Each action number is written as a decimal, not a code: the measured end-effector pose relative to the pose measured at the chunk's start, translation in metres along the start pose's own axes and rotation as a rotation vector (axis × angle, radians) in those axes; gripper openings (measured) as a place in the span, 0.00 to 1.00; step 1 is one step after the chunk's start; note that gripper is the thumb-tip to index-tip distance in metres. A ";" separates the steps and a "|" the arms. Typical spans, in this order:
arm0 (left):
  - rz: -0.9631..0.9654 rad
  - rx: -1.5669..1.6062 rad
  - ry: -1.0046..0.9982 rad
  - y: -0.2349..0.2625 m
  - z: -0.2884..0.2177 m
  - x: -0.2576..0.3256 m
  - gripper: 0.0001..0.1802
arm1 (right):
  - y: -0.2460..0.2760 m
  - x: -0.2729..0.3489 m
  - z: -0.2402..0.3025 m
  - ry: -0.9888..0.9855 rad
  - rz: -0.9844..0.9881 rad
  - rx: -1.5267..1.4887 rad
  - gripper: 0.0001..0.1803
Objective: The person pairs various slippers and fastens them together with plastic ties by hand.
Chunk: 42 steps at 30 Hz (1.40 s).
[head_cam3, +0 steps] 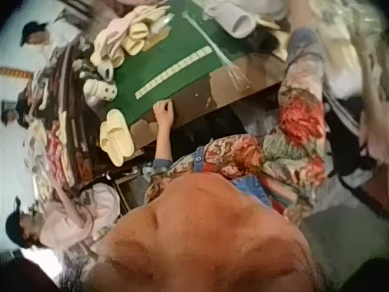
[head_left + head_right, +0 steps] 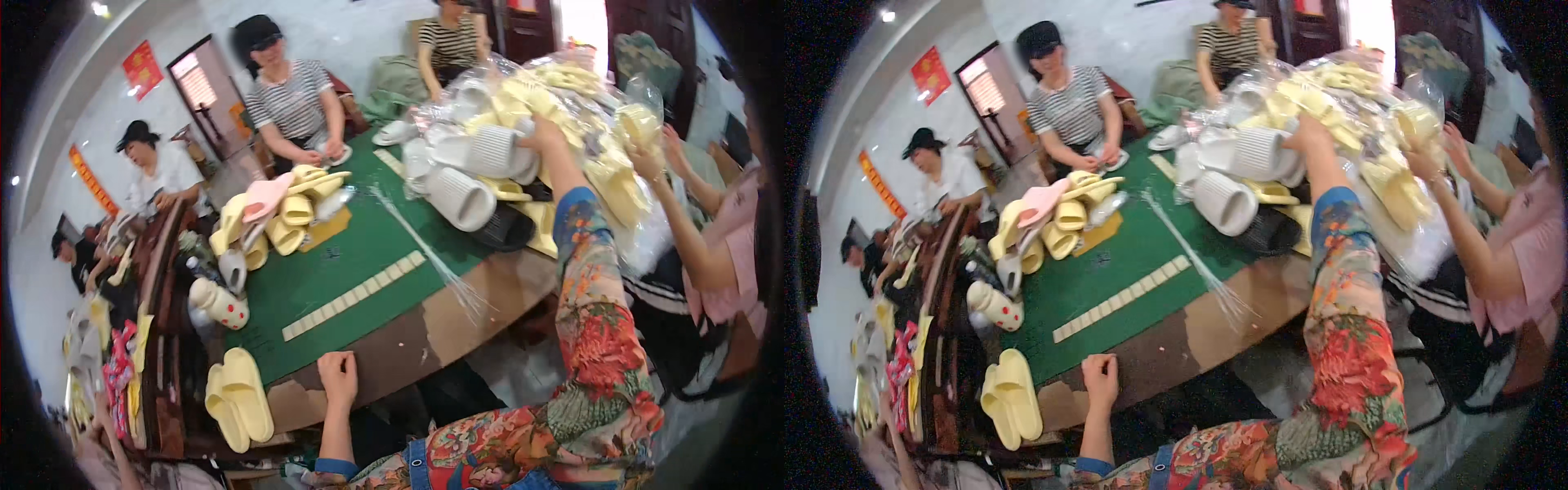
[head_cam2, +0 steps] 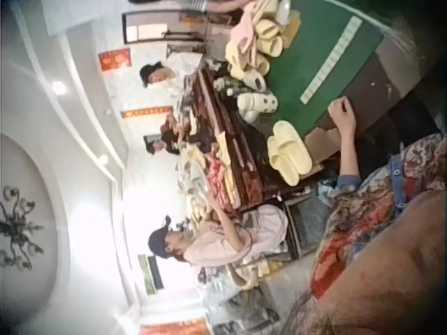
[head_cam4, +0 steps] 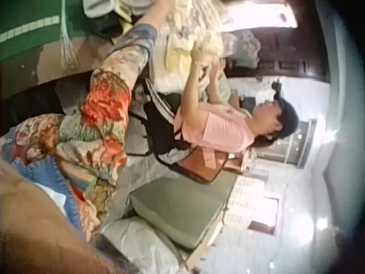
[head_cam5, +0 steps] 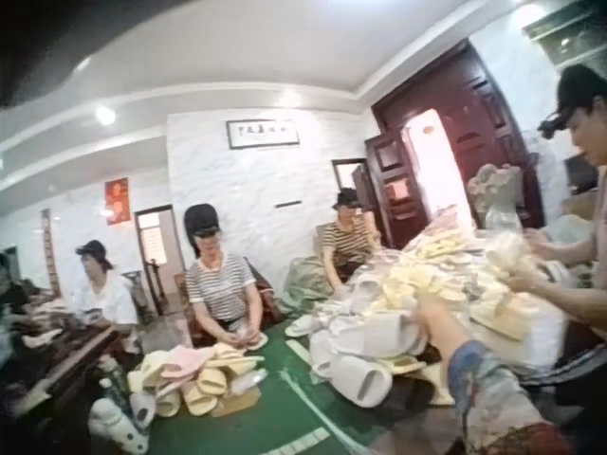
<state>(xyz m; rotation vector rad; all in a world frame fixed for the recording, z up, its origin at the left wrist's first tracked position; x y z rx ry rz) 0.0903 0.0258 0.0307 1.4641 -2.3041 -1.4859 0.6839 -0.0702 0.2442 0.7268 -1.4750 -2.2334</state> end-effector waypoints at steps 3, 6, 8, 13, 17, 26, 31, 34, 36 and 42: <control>-0.011 -0.002 0.021 0.001 0.003 0.004 0.03 | 0.011 0.020 0.030 -0.179 0.127 0.048 0.44; 0.013 0.021 0.023 -0.010 0.000 0.001 0.03 | 0.002 -0.002 0.000 -0.261 0.051 0.087 0.44; 0.010 0.019 0.046 -0.007 0.003 0.004 0.03 | -0.003 -0.010 0.007 -0.150 0.072 0.034 0.43; 0.004 0.021 0.068 -0.006 0.008 0.006 0.04 | -0.017 -0.009 0.001 -0.092 0.028 -0.303 0.24; -0.015 0.043 0.088 -0.003 0.010 0.004 0.05 | -0.017 0.005 0.008 -0.136 -0.138 -0.439 0.16; -0.037 0.131 0.086 -0.004 0.011 0.007 0.05 | 0.040 0.075 0.079 0.419 -0.291 -0.811 0.16; -0.516 0.911 0.331 0.014 0.051 0.018 0.08 | 0.042 0.152 0.172 0.867 0.207 -0.881 0.13; -0.727 0.819 0.261 0.074 0.049 0.016 0.09 | 0.009 0.200 0.227 1.208 0.609 -0.736 0.14; -0.698 0.747 0.258 0.100 0.045 0.007 0.11 | -0.030 0.231 0.255 1.371 0.852 -0.656 0.14; -0.077 -0.121 0.195 0.035 0.050 0.016 0.30 | -0.139 0.272 0.294 1.510 0.475 -0.348 0.15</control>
Point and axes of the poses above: each hand's wrist, its own x-axis away from the middle knuckle, its own y-axis out of the back of the hand, z = x × y, the point moved 5 cm from there along -x, towards the middle knuckle, and after that the axes turned 10 degrees about z, right-handed, at the moved point
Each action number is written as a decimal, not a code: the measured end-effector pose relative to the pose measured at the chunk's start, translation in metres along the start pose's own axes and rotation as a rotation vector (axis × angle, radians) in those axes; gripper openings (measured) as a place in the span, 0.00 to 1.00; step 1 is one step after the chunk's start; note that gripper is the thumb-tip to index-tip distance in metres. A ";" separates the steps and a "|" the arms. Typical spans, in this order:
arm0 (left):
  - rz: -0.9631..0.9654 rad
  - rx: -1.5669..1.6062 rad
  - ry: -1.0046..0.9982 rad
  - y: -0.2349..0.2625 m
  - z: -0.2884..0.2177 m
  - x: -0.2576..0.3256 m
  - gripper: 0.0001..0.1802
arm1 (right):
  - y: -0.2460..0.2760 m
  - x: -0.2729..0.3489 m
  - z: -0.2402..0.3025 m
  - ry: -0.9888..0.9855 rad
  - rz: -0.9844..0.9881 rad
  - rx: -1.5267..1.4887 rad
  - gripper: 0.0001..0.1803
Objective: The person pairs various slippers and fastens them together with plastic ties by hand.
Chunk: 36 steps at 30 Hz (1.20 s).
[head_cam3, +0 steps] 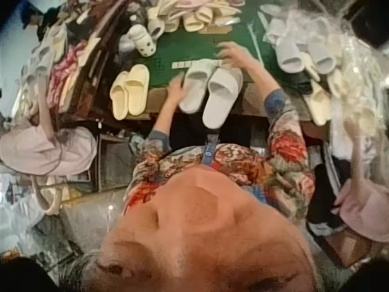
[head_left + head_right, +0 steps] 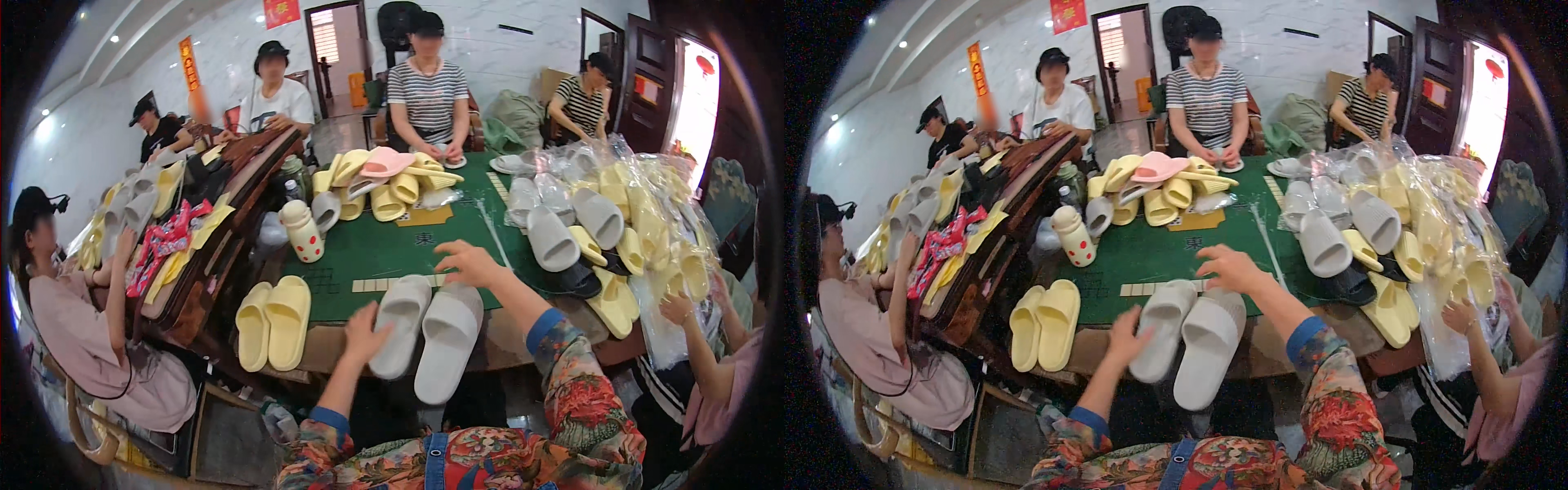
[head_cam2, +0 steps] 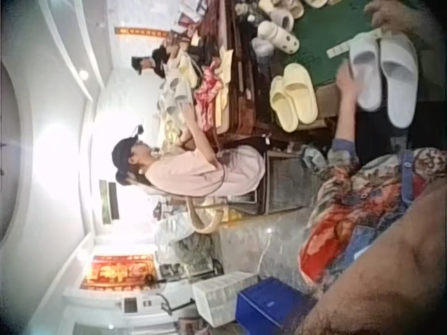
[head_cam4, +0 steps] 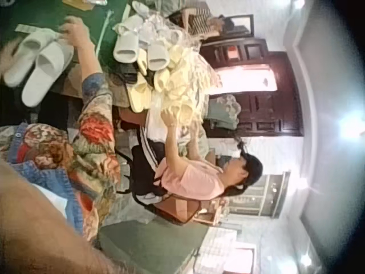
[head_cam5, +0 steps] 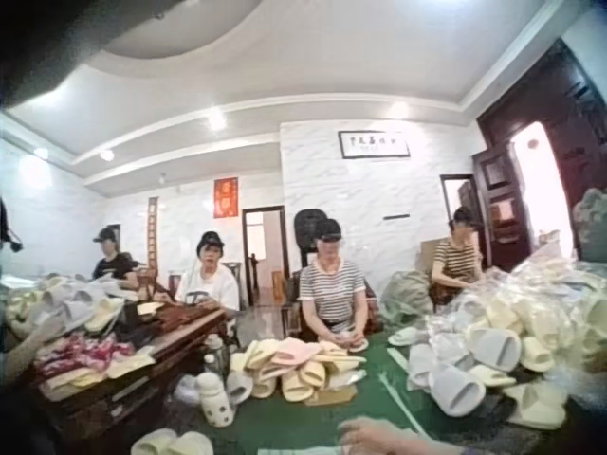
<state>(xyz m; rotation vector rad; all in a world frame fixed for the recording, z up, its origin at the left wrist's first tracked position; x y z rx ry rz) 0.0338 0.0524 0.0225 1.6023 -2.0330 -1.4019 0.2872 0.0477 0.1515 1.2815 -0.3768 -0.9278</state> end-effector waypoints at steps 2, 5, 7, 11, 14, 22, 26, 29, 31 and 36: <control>0.026 -0.201 -0.052 -0.018 -0.003 0.017 0.31 | -0.002 0.016 -0.026 -0.300 -0.338 0.198 0.16; -0.021 0.032 0.132 -0.010 0.013 0.029 0.30 | -0.004 0.045 -0.015 -0.562 -0.544 -0.143 0.15; 0.007 0.241 0.205 -0.003 0.016 0.029 0.28 | -0.016 0.070 0.018 -0.676 -0.507 -0.285 0.21; 0.013 0.160 0.153 -0.005 0.006 0.021 0.23 | -0.072 0.100 0.065 -0.617 -0.346 0.024 0.38; 0.020 0.149 0.181 -0.015 -0.003 0.025 0.24 | -0.081 0.101 0.057 -0.683 -0.448 -0.155 0.35; -0.160 0.071 0.156 -0.015 -0.030 0.044 0.30 | -0.084 0.074 0.015 -0.539 -0.340 -0.157 0.30; -0.007 0.154 -0.023 -0.004 -0.057 0.039 0.27 | -0.079 0.088 0.022 -0.584 -0.331 -0.266 0.39; 0.166 0.235 -0.069 -0.028 -0.075 0.022 0.29 | -0.083 0.096 0.013 -0.697 -0.401 -0.325 0.39; 0.171 0.015 -0.116 -0.041 -0.078 -0.002 0.32 | -0.092 0.091 0.003 -0.699 -0.393 -0.427 0.38; 0.154 0.046 0.040 -0.050 -0.055 -0.021 0.26 | -0.106 0.083 0.016 -0.566 -0.391 -0.305 0.35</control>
Point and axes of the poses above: each hand's wrist, its own x-axis away from the middle knuckle, its own y-axis out of the back of the hand, z = x × y, the point moved 5 cm from there along -x, towards the middle knuckle, and after that the axes turned 10 degrees about z, right-handed, at the moved point
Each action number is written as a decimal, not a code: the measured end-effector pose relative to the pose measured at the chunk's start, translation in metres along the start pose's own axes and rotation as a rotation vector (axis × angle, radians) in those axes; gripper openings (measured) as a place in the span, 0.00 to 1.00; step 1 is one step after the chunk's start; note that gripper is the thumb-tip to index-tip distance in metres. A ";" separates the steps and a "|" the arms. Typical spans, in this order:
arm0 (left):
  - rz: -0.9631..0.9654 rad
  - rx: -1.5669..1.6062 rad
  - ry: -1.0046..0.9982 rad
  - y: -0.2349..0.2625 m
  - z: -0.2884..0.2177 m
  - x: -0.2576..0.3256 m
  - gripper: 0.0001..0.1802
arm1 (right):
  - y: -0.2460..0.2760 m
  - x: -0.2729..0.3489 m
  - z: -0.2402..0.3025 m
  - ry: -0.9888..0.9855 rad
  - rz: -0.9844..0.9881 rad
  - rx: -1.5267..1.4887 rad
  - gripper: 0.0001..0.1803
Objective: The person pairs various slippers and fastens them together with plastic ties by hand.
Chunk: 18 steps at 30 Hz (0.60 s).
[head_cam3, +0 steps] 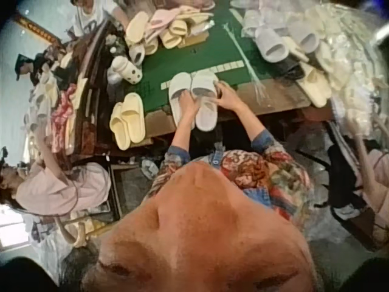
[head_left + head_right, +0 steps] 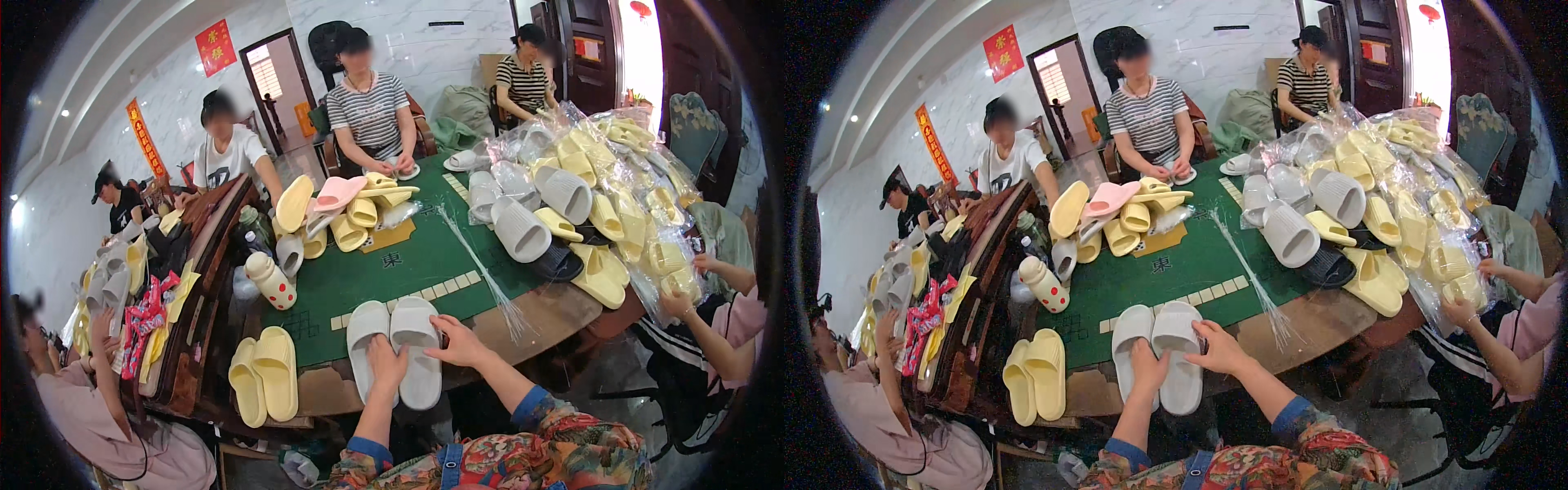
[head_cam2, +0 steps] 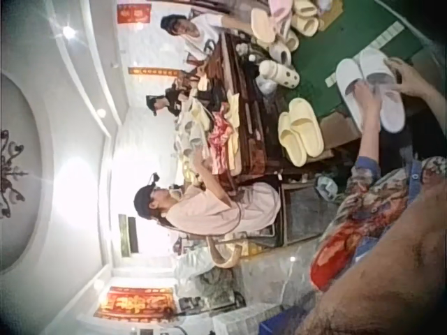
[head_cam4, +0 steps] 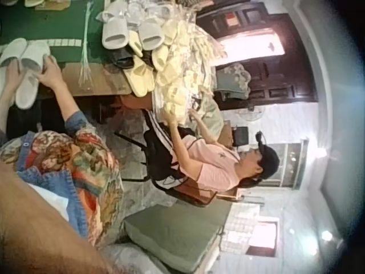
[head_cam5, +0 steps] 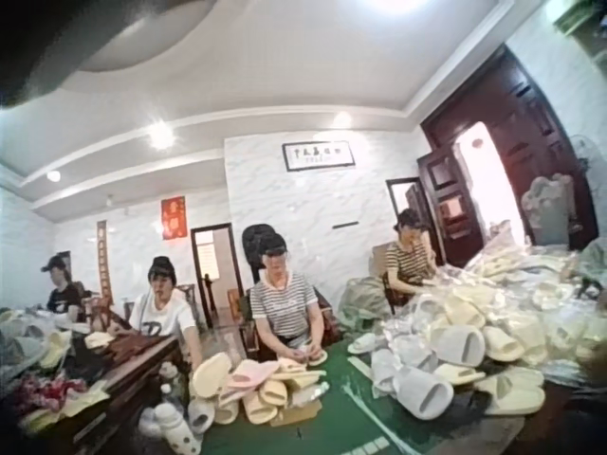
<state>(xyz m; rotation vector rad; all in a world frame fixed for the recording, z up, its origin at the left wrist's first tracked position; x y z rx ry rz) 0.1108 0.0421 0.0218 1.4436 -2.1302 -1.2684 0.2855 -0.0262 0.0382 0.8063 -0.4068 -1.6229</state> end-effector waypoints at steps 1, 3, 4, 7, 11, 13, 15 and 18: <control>-0.012 0.035 0.048 -0.004 0.013 0.004 0.22 | -0.003 0.002 0.002 0.048 0.040 -0.037 0.33; -0.082 0.056 0.029 -0.002 0.010 0.003 0.17 | 0.014 -0.013 -0.009 -0.120 -0.009 -0.212 0.28; -0.097 0.045 0.014 0.000 0.006 0.003 0.17 | 0.025 -0.024 -0.005 -0.165 -0.050 -0.186 0.26; -0.034 -0.083 -0.006 0.007 0.004 -0.005 0.17 | 0.028 -0.072 0.013 -0.065 -0.101 -0.142 0.21; 0.057 -0.198 -0.068 0.003 0.001 -0.014 0.21 | -0.008 -0.126 0.011 -0.007 0.076 0.102 0.22; 0.014 -0.155 -0.053 0.003 0.004 -0.010 0.24 | -0.040 -0.133 0.011 -0.204 0.446 0.254 0.25; -0.035 -0.121 -0.054 0.010 0.009 -0.010 0.26 | -0.045 -0.133 0.016 -0.215 0.437 0.221 0.26; -0.020 -0.084 -0.048 0.009 0.006 -0.009 0.29 | -0.039 -0.139 0.000 -0.282 0.308 0.264 0.24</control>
Point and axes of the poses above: each hand's wrist, its own x-axis away from the middle knuckle, its own y-axis out of the back of the hand, z = x × y, the point moved 5 cm from there along -x, towards the middle knuckle, and after that the axes turned 10 degrees about z, right-handed, at the moved point
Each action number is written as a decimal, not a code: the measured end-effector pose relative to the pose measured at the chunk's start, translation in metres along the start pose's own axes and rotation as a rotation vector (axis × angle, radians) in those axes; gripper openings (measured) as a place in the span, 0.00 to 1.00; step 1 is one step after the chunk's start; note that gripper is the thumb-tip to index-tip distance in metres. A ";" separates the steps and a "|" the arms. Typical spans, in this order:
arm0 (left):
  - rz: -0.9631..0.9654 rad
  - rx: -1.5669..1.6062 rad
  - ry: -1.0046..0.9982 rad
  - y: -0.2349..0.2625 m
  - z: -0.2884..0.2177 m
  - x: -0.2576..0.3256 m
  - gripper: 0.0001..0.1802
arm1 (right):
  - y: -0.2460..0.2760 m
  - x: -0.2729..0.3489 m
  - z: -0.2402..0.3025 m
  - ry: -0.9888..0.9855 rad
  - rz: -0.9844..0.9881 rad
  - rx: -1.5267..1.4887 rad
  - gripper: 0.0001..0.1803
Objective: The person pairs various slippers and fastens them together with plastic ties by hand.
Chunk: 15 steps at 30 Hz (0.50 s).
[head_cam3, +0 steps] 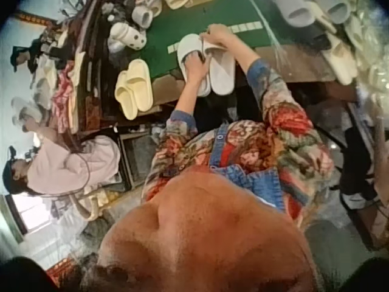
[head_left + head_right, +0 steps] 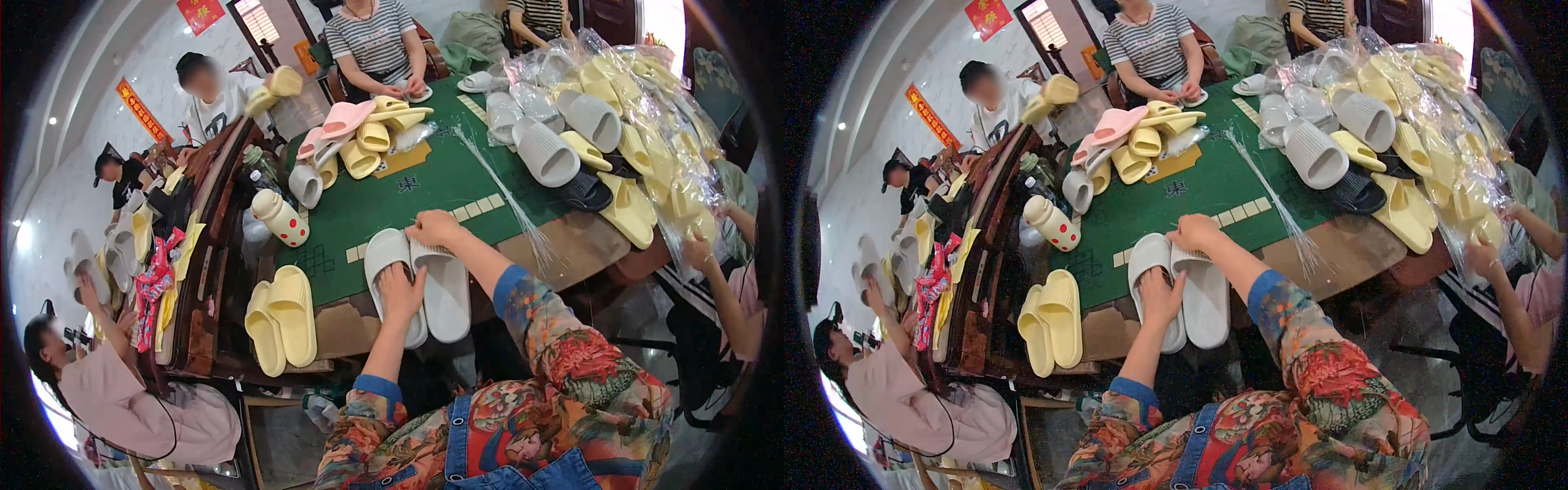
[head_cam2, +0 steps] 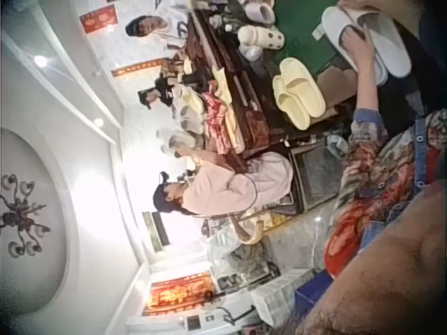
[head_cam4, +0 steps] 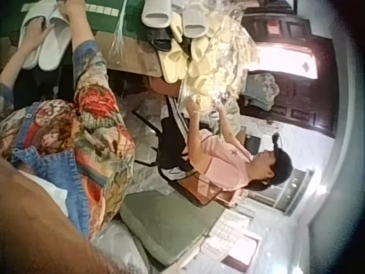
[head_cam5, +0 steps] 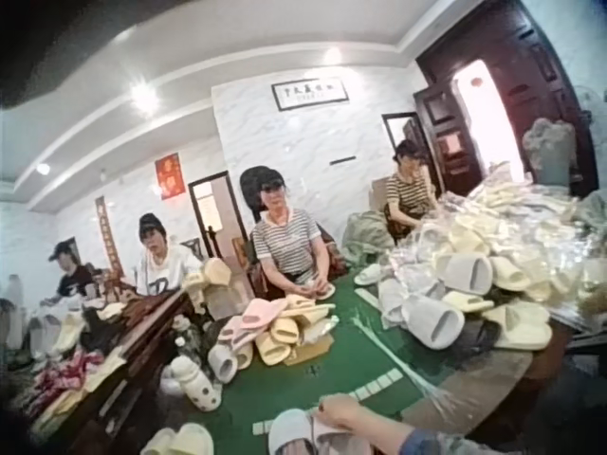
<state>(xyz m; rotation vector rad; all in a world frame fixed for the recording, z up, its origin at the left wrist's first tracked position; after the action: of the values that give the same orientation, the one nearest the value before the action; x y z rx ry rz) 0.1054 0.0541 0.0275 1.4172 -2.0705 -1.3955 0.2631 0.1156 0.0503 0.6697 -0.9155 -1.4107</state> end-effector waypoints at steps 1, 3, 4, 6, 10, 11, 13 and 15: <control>0.010 0.006 -0.009 -0.003 -0.002 0.000 0.29 | 0.002 -0.009 -0.009 -0.015 -0.003 -0.002 0.24; -0.052 -0.056 -0.049 -0.003 -0.006 -0.001 0.28 | 0.000 -0.023 -0.012 0.018 0.158 0.157 0.24; 0.005 -0.046 -0.009 -0.002 -0.003 0.002 0.29 | -0.003 -0.027 -0.010 -0.002 0.217 0.125 0.24; 0.009 -0.048 -0.012 -0.002 -0.001 0.007 0.29 | -0.002 -0.024 -0.006 0.025 0.130 0.033 0.20; 0.078 -0.080 0.016 -0.003 -0.006 0.012 0.36 | 0.021 -0.021 -0.004 0.129 -0.262 -0.802 0.14; 0.076 -0.131 0.009 -0.004 -0.008 0.012 0.39 | 0.027 -0.020 -0.001 0.135 -0.259 -0.797 0.14; 0.117 -0.095 0.048 -0.010 -0.001 0.012 0.39 | 0.031 -0.013 -0.003 0.173 -0.303 -0.916 0.14; 0.092 -0.120 0.030 -0.015 0.005 0.008 0.37 | 0.035 -0.011 -0.004 0.356 -0.291 -0.793 0.14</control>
<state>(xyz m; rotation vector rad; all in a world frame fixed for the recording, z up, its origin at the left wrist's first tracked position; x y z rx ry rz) 0.1072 0.0495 0.0108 1.2718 -1.9710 -1.4269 0.2857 0.1292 0.0765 0.4221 0.0561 -1.6796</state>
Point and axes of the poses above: each hand's wrist, its own x-axis away from the middle knuckle, its own y-axis out of the back of the hand, z = x × y, the point moved 5 cm from there along -x, towards the middle knuckle, and after that the axes turned 10 degrees about z, right-handed, at the moved point
